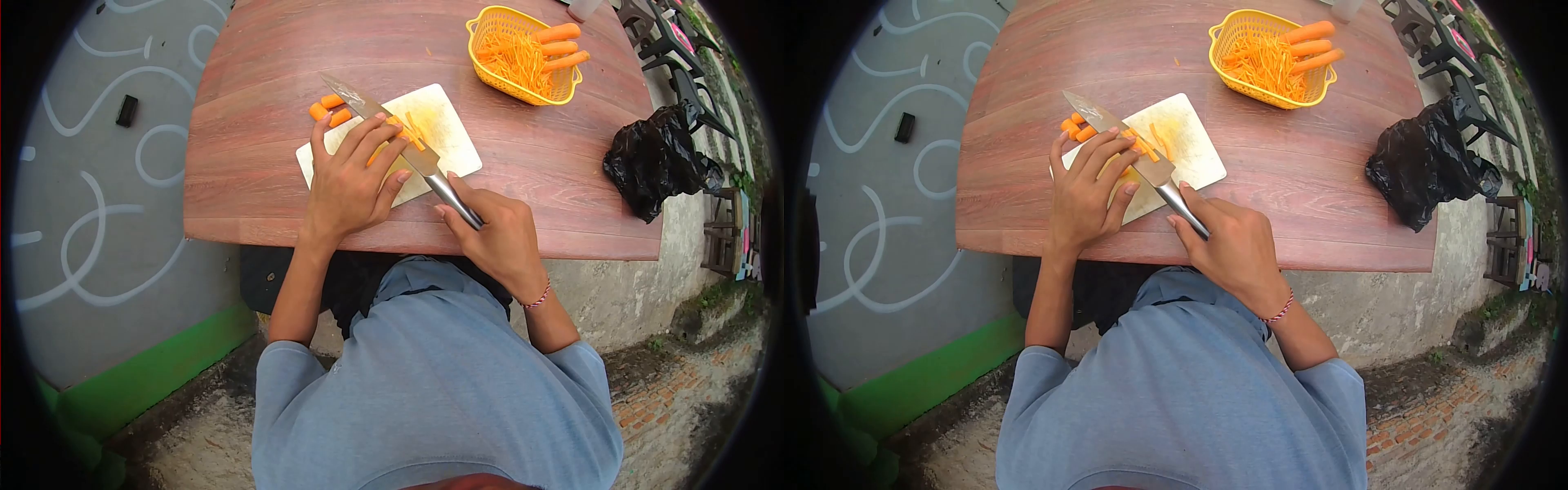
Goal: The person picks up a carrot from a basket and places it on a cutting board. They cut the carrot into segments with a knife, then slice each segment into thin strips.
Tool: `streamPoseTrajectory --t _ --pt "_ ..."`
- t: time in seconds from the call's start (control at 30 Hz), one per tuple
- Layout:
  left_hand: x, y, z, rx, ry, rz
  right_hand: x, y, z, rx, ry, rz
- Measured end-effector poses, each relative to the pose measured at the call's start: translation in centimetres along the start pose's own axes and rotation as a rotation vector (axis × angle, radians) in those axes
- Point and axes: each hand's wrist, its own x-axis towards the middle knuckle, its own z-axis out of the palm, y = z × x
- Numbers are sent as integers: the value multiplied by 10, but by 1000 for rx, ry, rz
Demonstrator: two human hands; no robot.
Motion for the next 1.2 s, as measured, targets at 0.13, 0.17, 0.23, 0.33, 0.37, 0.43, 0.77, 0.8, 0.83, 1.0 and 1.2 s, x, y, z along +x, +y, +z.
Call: streamPoseTrajectory --t 0.13,0.17,0.23,0.33,0.37,0.43,0.77,0.8,0.83,1.0,1.2 --pt "3 -4 12 7 -41 80 -3 6 9 -46 4 2" --pt "5 -6 19 4 -44 82 -1 9 15 -115 11 -30" --pt "12 -9 33 20 -89 97 1 12 25 -183 20 -54" --pt "25 -19 37 -55 -134 113 7 13 30 -263 -34 -107" --pt "29 -21 36 -102 -105 113 8 10 29 -248 -18 -138" --pt "40 -30 14 -135 -62 105 8 8 25 -236 1 -167" --pt "31 -12 -5 -480 328 -293 13 25 -5 123 41 96" --pt "31 -12 6 -379 181 -209 12 30 -4 151 47 170" --pt "31 -12 16 -278 34 -125 11 34 -5 148 41 164" --pt "35 -8 54 -141 -46 51 2 43 -5 218 42 325" --pt "10 -18 48 -80 -104 45 -4 49 -7 235 29 396"
